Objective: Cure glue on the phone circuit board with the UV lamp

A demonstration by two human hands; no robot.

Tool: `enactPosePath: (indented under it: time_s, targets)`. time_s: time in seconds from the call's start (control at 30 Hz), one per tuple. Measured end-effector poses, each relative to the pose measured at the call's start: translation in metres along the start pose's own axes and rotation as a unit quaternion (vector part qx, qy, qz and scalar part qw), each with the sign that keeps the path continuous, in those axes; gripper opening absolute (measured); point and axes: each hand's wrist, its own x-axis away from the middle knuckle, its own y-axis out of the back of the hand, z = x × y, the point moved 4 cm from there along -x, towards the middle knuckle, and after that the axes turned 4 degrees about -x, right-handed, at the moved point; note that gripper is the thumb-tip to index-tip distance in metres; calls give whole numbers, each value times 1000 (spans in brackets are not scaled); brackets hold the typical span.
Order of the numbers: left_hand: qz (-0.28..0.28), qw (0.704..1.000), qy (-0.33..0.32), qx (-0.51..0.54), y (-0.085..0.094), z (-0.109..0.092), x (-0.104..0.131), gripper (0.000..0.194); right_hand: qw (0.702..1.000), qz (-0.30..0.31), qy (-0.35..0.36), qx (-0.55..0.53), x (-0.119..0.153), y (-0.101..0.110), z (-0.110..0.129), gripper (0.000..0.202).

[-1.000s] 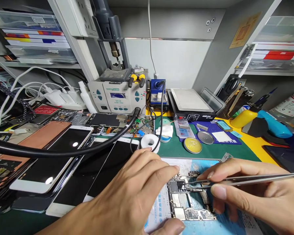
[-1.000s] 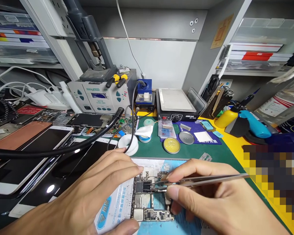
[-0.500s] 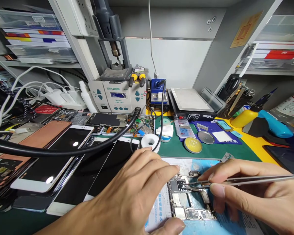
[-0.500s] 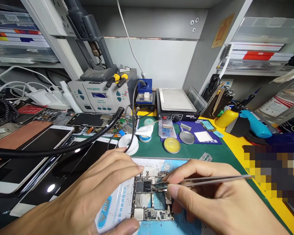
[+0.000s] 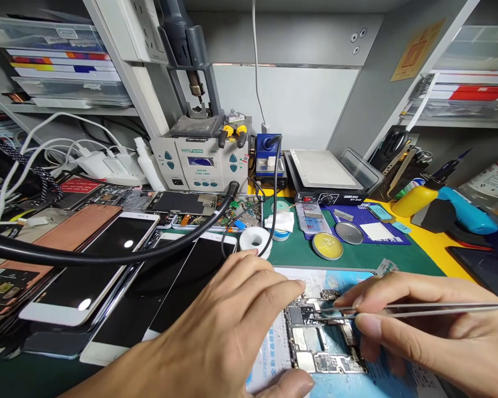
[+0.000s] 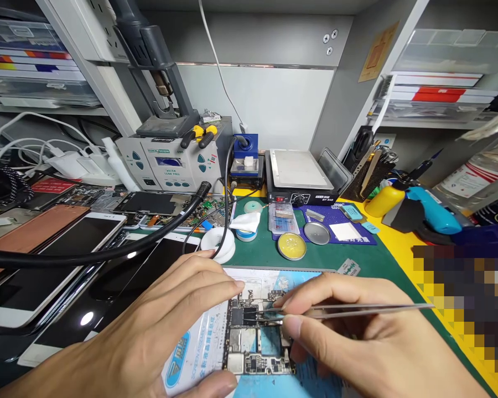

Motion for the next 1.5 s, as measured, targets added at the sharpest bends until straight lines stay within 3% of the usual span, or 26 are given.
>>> enactPosePath:
  time_s: [0.27, 0.5, 0.73, 0.9, 1.07, 1.3, 1.5]
  targets:
    - [-1, 1000, -4, -4, -1, 3, -4, 59, 1000, 3, -16, -11, -1, 1, 0, 23]
    - [-7, 1000, -14, -9, 2, 0, -3, 57, 982, -2, -82, -172, -13, -9, 0, 34]
    - [0, 1000, -5, 11, -2, 2, -1, 56, 976, 11, -97, -196, -14, -17, 6, 33]
    - [-1, 1000, 7, -10, 2, -4, 0, 56, 974, -24, -50, -219, -15, 0, 12, 28]
    - [-9, 999, 23, -43, 8, -10, -6, 56, 972, 15, -23, -232, -25, 24, 30, 28]
    - [-6, 996, 2, -85, 4, -6, -6, 57, 980, 77, 2, -185, -25, 40, 50, 21]
    - [-12, 997, -2, -78, 0, -2, -2, 63, 983, 65, 12, -172, -29, 55, 52, 23]
